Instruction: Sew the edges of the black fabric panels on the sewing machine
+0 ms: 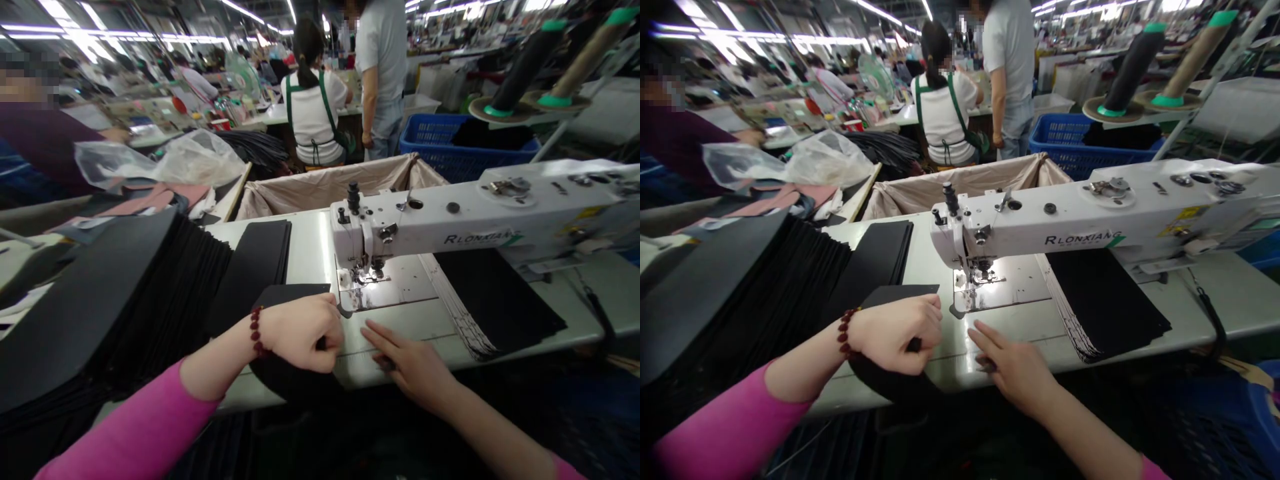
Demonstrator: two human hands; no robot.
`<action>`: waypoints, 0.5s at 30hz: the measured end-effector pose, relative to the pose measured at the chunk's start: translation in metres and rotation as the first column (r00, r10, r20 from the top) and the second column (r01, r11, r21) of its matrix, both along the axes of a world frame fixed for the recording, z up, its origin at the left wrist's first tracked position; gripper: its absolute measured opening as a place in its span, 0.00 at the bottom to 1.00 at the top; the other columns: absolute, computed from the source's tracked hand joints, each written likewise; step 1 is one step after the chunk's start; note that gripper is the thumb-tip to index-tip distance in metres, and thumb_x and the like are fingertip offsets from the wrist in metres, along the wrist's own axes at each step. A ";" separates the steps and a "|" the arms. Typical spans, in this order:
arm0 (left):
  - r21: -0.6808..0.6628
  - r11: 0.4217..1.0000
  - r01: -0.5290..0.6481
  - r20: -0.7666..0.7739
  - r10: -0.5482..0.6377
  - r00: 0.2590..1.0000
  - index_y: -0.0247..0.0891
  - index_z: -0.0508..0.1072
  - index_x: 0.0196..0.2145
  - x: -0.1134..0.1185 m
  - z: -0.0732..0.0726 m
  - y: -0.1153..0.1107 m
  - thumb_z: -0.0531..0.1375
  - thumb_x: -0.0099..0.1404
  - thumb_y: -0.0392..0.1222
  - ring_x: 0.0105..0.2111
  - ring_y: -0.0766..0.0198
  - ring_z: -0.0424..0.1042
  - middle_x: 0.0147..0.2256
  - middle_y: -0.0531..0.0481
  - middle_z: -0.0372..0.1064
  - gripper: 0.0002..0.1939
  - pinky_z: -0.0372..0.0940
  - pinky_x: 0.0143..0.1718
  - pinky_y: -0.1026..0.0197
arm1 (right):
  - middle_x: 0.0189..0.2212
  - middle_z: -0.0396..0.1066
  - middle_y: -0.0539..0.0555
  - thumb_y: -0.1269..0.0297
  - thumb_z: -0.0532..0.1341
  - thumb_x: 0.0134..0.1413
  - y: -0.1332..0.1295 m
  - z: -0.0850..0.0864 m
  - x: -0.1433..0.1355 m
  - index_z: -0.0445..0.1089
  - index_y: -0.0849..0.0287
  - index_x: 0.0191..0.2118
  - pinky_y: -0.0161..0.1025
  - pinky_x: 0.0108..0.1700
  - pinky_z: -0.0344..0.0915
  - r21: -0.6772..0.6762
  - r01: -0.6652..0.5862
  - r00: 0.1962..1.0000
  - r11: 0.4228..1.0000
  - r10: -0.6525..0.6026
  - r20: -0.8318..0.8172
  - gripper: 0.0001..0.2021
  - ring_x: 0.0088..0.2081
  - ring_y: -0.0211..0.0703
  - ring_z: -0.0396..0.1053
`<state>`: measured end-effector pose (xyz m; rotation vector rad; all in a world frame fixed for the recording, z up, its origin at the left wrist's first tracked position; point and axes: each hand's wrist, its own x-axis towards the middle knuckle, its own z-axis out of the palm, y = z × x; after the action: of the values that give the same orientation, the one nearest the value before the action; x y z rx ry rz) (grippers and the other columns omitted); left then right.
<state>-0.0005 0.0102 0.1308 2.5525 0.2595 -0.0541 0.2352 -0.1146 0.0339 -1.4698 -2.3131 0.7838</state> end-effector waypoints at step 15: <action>0.388 0.825 -0.411 0.225 0.347 0.910 0.37 0.71 0.46 0.025 -0.103 0.007 0.58 0.66 0.50 0.51 0.48 0.66 0.47 0.40 0.70 0.16 0.50 0.60 0.43 | 0.40 0.72 0.51 0.69 0.55 0.61 0.069 -0.015 0.016 0.68 0.55 0.41 0.38 0.43 0.64 0.110 0.149 0.957 0.983 -0.116 -0.265 0.07 0.40 0.42 0.70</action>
<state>0.0246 0.0176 0.0282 2.8624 0.7991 0.3836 0.2511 -0.0456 0.0189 -1.3623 -2.0109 0.7258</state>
